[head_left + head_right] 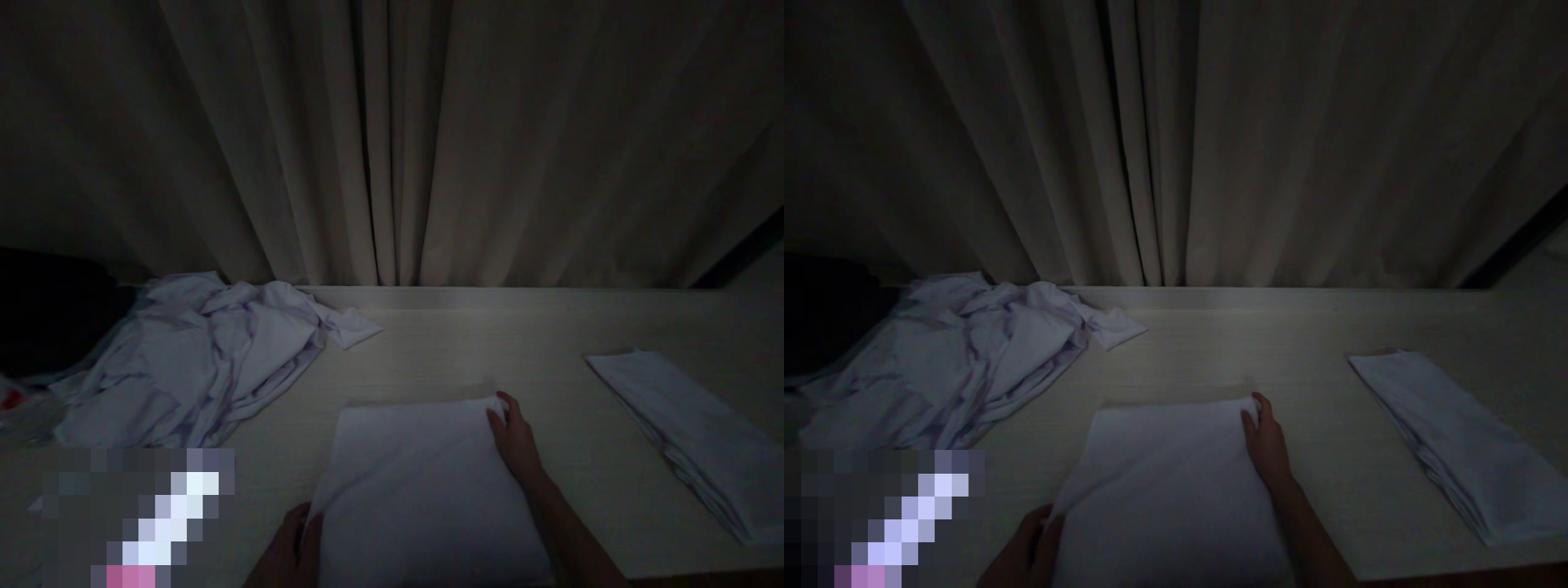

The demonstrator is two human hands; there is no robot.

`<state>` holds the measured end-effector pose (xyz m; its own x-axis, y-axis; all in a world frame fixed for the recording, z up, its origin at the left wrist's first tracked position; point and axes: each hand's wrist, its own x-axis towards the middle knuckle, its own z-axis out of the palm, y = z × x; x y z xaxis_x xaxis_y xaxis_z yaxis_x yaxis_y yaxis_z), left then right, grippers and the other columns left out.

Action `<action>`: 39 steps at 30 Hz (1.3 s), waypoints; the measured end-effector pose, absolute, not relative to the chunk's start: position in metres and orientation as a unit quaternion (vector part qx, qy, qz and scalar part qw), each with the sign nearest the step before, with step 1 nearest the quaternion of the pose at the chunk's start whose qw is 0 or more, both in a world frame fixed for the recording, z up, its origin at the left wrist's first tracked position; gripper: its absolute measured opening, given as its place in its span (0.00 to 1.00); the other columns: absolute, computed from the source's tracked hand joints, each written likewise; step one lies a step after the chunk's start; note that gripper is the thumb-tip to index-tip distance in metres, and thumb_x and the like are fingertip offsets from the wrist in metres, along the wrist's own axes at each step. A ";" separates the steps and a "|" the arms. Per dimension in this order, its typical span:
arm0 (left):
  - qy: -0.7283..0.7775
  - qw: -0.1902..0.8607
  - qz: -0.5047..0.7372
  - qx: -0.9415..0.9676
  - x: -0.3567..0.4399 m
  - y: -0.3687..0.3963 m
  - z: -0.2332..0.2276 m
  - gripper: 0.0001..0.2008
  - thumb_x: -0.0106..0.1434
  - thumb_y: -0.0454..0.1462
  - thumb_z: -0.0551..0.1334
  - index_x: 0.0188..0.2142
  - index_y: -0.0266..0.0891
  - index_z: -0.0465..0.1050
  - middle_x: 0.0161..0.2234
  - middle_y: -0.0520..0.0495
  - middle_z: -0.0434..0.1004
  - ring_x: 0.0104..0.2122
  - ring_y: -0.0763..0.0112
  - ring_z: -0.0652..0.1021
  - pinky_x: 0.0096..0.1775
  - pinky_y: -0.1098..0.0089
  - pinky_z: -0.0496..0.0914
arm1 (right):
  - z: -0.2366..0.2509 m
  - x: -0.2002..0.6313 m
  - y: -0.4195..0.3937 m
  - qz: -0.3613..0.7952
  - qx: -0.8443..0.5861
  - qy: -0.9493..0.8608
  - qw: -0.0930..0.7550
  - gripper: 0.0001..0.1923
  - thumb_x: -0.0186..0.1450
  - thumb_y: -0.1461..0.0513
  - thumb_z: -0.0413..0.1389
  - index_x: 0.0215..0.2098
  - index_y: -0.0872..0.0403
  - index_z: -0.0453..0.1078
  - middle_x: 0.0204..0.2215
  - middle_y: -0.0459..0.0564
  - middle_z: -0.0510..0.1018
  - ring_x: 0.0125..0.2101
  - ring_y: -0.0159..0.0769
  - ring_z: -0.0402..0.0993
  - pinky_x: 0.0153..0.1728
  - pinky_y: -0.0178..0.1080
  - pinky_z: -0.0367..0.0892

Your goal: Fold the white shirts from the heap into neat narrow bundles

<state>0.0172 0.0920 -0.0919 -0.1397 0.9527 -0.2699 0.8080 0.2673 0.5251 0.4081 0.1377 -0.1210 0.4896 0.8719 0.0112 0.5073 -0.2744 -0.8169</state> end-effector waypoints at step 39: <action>0.530 0.332 0.158 0.764 0.046 0.263 -0.071 0.16 0.58 0.48 0.53 0.32 0.40 0.73 0.33 0.48 0.79 0.37 0.65 0.76 0.41 0.68 0.66 | -0.117 0.419 0.139 0.501 -0.663 -0.334 0.444 0.21 0.55 0.54 0.52 0.43 0.57 0.70 0.35 0.53 0.80 0.33 0.40 0.77 0.37 0.44 0.70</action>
